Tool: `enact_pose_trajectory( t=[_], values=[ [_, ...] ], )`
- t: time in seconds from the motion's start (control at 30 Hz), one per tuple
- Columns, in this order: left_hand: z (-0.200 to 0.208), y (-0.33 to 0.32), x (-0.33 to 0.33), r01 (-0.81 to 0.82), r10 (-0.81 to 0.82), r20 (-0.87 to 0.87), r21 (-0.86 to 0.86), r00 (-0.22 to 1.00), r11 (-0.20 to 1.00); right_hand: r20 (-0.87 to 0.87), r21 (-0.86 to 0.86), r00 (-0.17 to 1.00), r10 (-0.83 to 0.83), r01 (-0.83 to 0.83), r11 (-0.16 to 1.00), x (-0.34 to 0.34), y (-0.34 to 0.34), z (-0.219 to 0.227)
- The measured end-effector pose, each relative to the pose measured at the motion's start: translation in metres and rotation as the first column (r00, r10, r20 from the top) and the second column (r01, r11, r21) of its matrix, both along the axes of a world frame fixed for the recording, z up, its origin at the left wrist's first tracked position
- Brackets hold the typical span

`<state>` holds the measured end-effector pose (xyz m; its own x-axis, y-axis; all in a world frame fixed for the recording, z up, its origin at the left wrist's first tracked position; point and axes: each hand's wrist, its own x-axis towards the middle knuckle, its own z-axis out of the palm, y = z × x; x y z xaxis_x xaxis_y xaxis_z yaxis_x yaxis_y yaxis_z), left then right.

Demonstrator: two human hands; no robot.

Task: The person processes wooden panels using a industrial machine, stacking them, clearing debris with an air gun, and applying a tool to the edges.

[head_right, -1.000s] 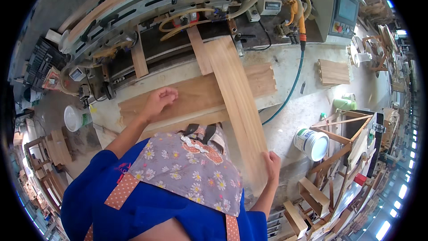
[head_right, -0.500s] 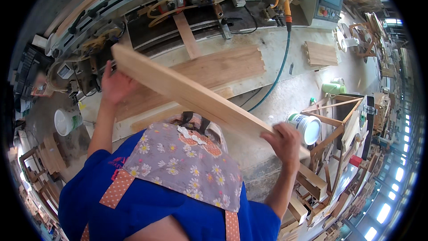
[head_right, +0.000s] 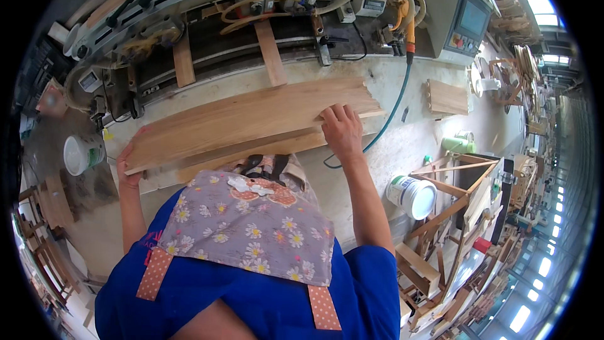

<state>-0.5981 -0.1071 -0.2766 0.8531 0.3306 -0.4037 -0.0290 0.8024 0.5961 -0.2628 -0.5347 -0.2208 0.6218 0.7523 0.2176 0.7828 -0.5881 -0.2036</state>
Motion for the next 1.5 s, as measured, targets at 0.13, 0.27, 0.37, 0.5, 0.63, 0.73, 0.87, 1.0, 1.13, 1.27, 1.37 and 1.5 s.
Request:
enact_pose_trajectory(
  t=[0.13, 0.27, 0.37, 0.5, 0.63, 0.73, 0.87, 1.0, 1.13, 1.27, 1.37, 1.5],
  values=[
    [-0.012, -0.01, 0.003, 0.042, -0.023, -0.129, 0.14, 0.991, 0.989, -0.09, -0.078, 0.995, -0.042, 0.035, 0.996, 0.003, -0.011, -0.025],
    [-0.017, -0.016, 0.016, -0.002, 0.125, -0.244, 0.452, 0.962, 0.892, -0.114, -0.044, 0.992, -0.059, 0.054, 0.998, 0.005, -0.025, -0.046],
    [-0.015, -0.014, 0.013, -0.055, 0.352, -0.248, 0.745, 0.902, 0.665, -0.201, -0.036, 0.971, -0.133, 0.128, 0.991, 0.005, -0.029, -0.05],
    [-0.008, 0.001, -0.014, 0.255, 0.578, -0.465, 0.876, 0.671, 0.409, -0.26, -0.031, 0.957, -0.13, 0.126, 0.991, -0.002, -0.03, -0.046],
    [-0.018, -0.006, -0.038, 0.772, 0.76, -0.582, 0.611, 0.29, 0.174, -0.307, -0.006, 0.937, -0.167, 0.173, 0.985, -0.013, -0.029, -0.043],
    [-0.041, -0.01, -0.048, 0.816, 0.806, -0.572, 0.534, 0.154, 0.223, -0.312, 0.022, 0.935, -0.171, 0.187, 0.982, -0.015, -0.029, -0.043],
    [-0.077, 0.008, -0.077, 0.66, 0.807, -0.587, 0.631, 0.063, 0.408, -0.36, 0.069, 0.911, -0.201, 0.241, 0.968, -0.013, -0.027, -0.041],
    [-0.084, 0.029, -0.116, 0.204, 0.688, -0.58, 0.809, 0.437, 0.552, -0.434, 0.109, 0.856, -0.281, 0.359, 0.927, -0.024, -0.029, -0.035],
    [-0.029, 0.005, -0.098, -0.162, 0.663, -0.42, 0.759, 0.619, 0.631, -0.583, 0.208, 0.787, -0.203, 0.386, 0.898, -0.048, -0.027, -0.022],
    [0.047, -0.042, -0.002, 0.001, 0.292, -0.248, 0.766, 0.924, 0.643, -0.912, 0.239, 0.409, 0.003, 0.527, 0.816, -0.073, 0.001, 0.002],
    [0.068, -0.094, 0.1, 0.134, 0.042, -0.188, 0.824, 0.981, 0.551, -0.965, 0.255, 0.172, 0.196, 0.453, 0.854, -0.088, 0.037, 0.021],
    [0.075, -0.19, 0.196, 0.249, -0.298, -0.128, 0.876, 0.946, 0.414, -0.919, 0.363, 0.135, 0.372, 0.658, 0.66, -0.098, 0.066, 0.024]
  ],
)
